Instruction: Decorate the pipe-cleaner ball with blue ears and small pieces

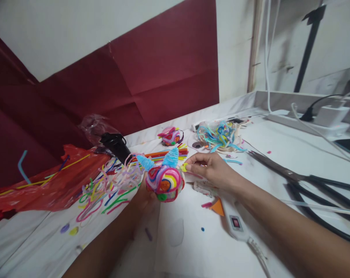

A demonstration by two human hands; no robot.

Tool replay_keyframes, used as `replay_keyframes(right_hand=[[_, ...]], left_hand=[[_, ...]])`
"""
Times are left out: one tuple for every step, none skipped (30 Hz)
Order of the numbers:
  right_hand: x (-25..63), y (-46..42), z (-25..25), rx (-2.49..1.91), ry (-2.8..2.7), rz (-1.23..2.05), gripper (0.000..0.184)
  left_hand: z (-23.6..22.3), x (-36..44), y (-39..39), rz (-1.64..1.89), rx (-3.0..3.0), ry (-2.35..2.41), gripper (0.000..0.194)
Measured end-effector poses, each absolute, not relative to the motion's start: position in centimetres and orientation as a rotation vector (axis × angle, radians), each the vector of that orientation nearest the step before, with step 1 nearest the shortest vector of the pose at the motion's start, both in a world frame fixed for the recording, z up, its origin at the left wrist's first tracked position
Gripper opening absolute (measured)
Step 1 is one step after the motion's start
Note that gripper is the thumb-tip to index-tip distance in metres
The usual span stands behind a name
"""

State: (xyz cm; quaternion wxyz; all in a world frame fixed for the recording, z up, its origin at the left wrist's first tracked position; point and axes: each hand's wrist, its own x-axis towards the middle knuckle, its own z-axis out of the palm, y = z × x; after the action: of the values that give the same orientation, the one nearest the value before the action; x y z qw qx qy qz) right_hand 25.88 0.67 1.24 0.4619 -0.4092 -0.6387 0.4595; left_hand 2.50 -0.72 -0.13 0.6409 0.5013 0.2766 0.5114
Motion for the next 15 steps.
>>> replay_keyframes(right_hand=[[25.92,0.64,1.32,-1.001,-1.591,1.11,0.055],[25.93,0.59,1.4,-0.992,-1.606,1.099,0.055],[25.92,0.5,1.49,-0.983,-1.611,1.096,0.054],[25.89,0.39,1.56,-0.977,-1.609,1.104,0.053],[25.84,0.29,1.6,-0.972,-1.603,1.117,0.052],[25.79,0.19,1.62,-0.969,-1.595,1.125,0.05],[25.73,0.11,1.6,-0.967,-1.592,1.127,0.048],[25.67,0.06,1.55,-0.968,-1.593,1.121,0.046],[25.62,0.04,1.48,-0.97,-1.599,1.11,0.044],[25.58,0.05,1.39,-0.972,-1.608,1.097,0.043],[25.53,0.08,1.3,-0.977,-1.613,1.082,0.042],[25.48,0.11,1.22,-0.983,-1.618,1.071,0.042],[25.43,0.15,1.16,-0.987,-1.621,1.062,0.041],[25.38,0.19,1.12,-0.988,-1.621,1.047,0.04],[25.33,0.22,1.1,-0.987,-1.625,1.024,0.039]], left_hand=[[-0.19,2.43,-0.67,1.162,1.193,0.629,0.103],[-0.29,2.34,-0.63,1.164,1.233,0.627,0.102],[-0.43,2.24,-0.59,1.173,1.255,0.627,0.101],[-0.58,2.14,-0.57,1.178,1.27,0.629,0.1],[-0.74,2.05,-0.56,1.185,1.276,0.631,0.099],[-0.87,1.98,-0.55,1.191,1.274,0.632,0.099],[-0.97,1.95,-0.56,1.192,1.267,0.631,0.1],[-1.02,1.94,-0.58,1.19,1.259,0.627,0.101],[-1.03,1.97,-0.6,1.187,1.252,0.62,0.101],[-1.0,2.02,-0.64,1.188,1.249,0.613,0.101],[-0.93,2.09,-0.68,1.192,1.248,0.609,0.101],[-0.85,2.16,-0.73,1.191,1.25,0.61,0.1],[-0.76,2.22,-0.78,1.191,1.25,0.614,0.099],[-0.7,2.28,-0.83,1.191,1.245,0.62,0.1],[-0.66,2.31,-0.87,1.187,1.238,0.629,0.1]])
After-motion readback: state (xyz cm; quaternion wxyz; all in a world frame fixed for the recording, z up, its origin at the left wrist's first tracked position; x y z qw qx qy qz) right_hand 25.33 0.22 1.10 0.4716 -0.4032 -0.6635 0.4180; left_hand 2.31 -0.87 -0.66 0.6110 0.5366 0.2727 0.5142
